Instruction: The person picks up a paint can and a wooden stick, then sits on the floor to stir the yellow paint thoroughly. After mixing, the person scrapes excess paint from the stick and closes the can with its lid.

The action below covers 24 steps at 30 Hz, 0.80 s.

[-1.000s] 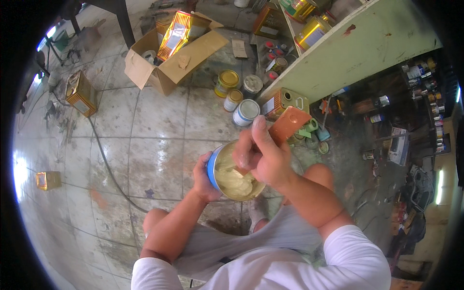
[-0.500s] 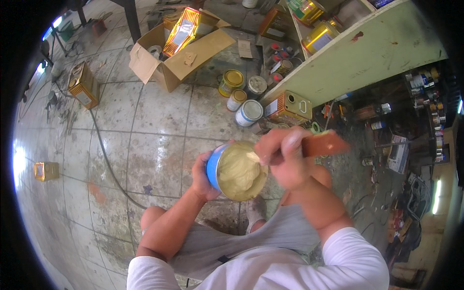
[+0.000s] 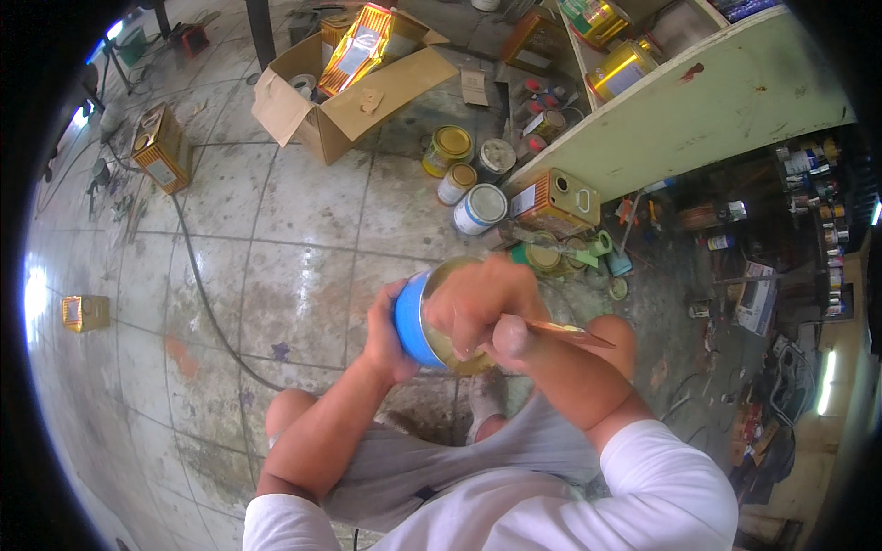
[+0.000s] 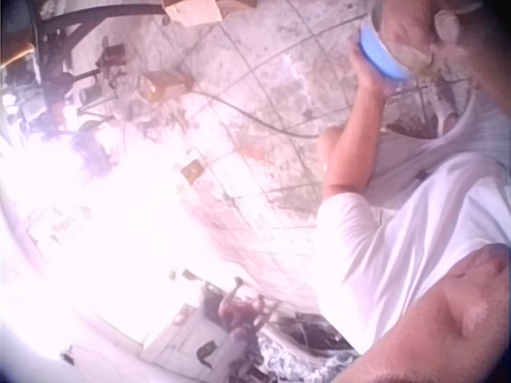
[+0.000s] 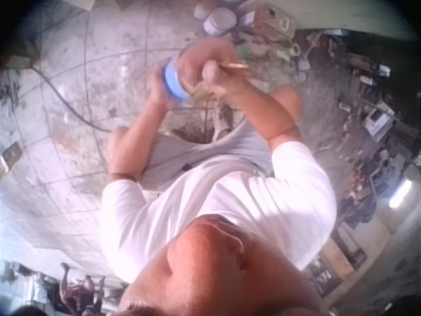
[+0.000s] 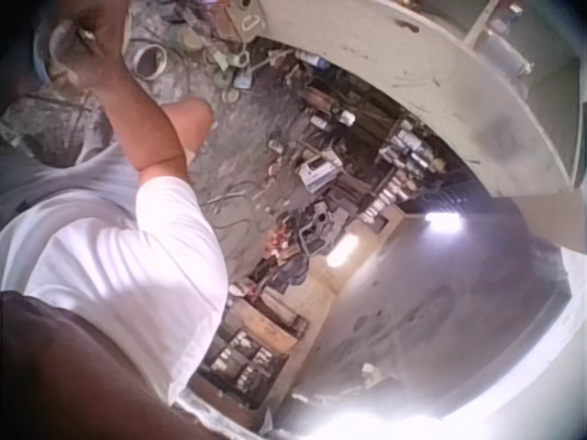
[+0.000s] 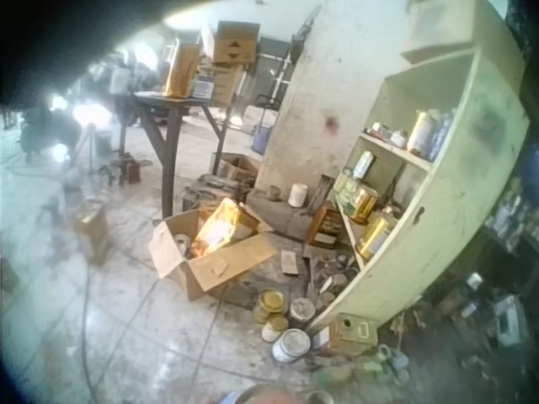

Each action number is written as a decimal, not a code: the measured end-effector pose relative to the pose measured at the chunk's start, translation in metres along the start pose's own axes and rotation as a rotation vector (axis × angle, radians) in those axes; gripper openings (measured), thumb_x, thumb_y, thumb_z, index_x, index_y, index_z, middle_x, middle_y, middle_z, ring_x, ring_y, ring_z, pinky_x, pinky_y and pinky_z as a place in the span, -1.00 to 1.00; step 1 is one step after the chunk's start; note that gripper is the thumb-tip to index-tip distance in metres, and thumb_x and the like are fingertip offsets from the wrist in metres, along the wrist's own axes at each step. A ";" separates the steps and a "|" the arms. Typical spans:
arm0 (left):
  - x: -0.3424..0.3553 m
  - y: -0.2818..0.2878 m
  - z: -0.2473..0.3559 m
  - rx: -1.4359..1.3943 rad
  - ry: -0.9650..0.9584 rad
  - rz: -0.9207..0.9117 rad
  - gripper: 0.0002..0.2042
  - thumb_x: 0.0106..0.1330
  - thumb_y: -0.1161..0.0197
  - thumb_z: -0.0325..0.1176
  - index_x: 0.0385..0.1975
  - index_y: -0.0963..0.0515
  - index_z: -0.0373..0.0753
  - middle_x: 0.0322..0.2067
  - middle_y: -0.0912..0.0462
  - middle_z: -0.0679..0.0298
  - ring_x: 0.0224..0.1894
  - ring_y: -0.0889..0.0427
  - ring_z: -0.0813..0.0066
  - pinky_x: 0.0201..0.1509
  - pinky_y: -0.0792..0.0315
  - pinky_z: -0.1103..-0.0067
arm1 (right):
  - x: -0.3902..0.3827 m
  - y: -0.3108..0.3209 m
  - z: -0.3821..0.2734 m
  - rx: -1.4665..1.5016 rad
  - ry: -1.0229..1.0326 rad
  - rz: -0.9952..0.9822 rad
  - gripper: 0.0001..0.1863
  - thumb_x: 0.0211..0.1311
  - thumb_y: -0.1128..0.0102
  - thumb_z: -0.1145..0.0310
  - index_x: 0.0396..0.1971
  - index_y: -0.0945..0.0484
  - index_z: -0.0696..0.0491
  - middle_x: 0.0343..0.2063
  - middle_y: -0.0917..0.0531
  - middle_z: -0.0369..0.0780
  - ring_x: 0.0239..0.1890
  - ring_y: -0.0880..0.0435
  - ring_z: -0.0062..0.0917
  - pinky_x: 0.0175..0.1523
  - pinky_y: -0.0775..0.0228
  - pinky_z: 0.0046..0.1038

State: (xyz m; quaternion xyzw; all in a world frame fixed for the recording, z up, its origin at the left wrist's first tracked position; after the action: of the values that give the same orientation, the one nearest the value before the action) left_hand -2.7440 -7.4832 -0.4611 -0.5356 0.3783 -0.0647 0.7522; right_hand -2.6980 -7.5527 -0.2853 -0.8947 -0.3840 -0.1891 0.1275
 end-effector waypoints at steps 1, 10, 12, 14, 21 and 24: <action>0.000 -0.001 0.002 -0.020 0.012 -0.001 -0.38 0.38 0.09 0.15 0.14 -0.52 -0.27 0.08 -0.64 0.02 0.14 -0.62 0.07 0.28 -0.45 0.24 | -0.002 -0.004 -0.002 0.015 -0.009 -0.005 -0.30 0.46 0.01 -0.20 -0.78 -0.42 0.04 -0.79 -0.43 -0.29 -0.74 -0.44 -0.44 -0.57 -0.19 -0.42; 0.000 0.002 0.016 -0.022 -0.024 -0.027 -0.33 0.39 0.10 0.14 0.26 -0.46 -0.30 0.20 -0.57 -0.04 0.22 -0.57 0.01 0.36 -0.41 0.14 | -0.015 0.016 -0.026 0.225 0.015 0.053 -0.16 0.55 0.21 -0.22 -0.84 -0.38 0.14 -0.89 -0.32 -0.26 -0.87 -0.16 -0.48 -0.68 0.04 -0.39; -0.001 0.002 0.016 -0.012 -0.022 -0.028 -0.32 0.39 0.11 0.14 0.28 -0.44 -0.30 0.22 -0.55 -0.04 0.23 -0.57 0.00 0.36 -0.40 0.13 | -0.011 0.020 -0.034 0.207 0.025 0.003 -0.16 0.56 0.24 -0.21 -0.83 -0.38 0.14 -0.89 -0.32 -0.27 -0.87 -0.17 -0.50 -0.70 0.06 -0.41; -0.002 -0.004 0.014 -0.002 -0.002 -0.029 -0.32 0.39 0.11 0.14 0.29 -0.43 -0.30 0.23 -0.54 -0.03 0.23 -0.56 0.00 0.36 -0.40 0.12 | -0.007 0.022 -0.046 0.129 0.080 0.003 -0.16 0.57 0.24 -0.19 -0.84 -0.35 0.14 -0.90 -0.31 -0.29 -0.88 -0.16 -0.52 -0.71 0.07 -0.43; -0.016 -0.011 -0.002 -0.010 0.057 -0.071 -0.32 0.39 0.12 0.16 0.29 -0.43 -0.28 0.21 -0.55 -0.01 0.22 -0.56 0.01 0.36 -0.40 0.14 | -0.006 0.026 -0.032 -0.148 -0.023 0.087 -0.19 0.43 0.05 -0.32 -0.81 -0.47 0.09 -0.78 -0.51 -0.28 -0.69 -0.53 -0.38 -0.51 -0.33 -0.39; -0.016 -0.007 -0.005 -0.017 0.060 -0.076 -0.33 0.39 0.12 0.18 0.25 -0.46 -0.27 0.17 -0.58 0.01 0.20 -0.58 0.03 0.35 -0.41 0.16 | -0.008 0.012 -0.021 -0.113 -0.002 0.083 -0.22 0.44 0.01 -0.29 -0.79 -0.49 0.09 -0.75 -0.55 -0.26 -0.64 -0.57 -0.40 -0.46 -0.37 -0.40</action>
State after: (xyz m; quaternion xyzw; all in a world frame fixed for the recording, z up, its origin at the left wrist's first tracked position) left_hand -2.7565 -7.4823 -0.4478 -0.5539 0.3807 -0.1061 0.7328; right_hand -2.6991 -7.5738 -0.2707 -0.9158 -0.3356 -0.2041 0.0838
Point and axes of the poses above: each hand's wrist, its own x-axis towards the middle knuckle, its own y-axis out of the back of the hand, z = x × y, the point moved 6 cm from there along x, towards the middle knuckle
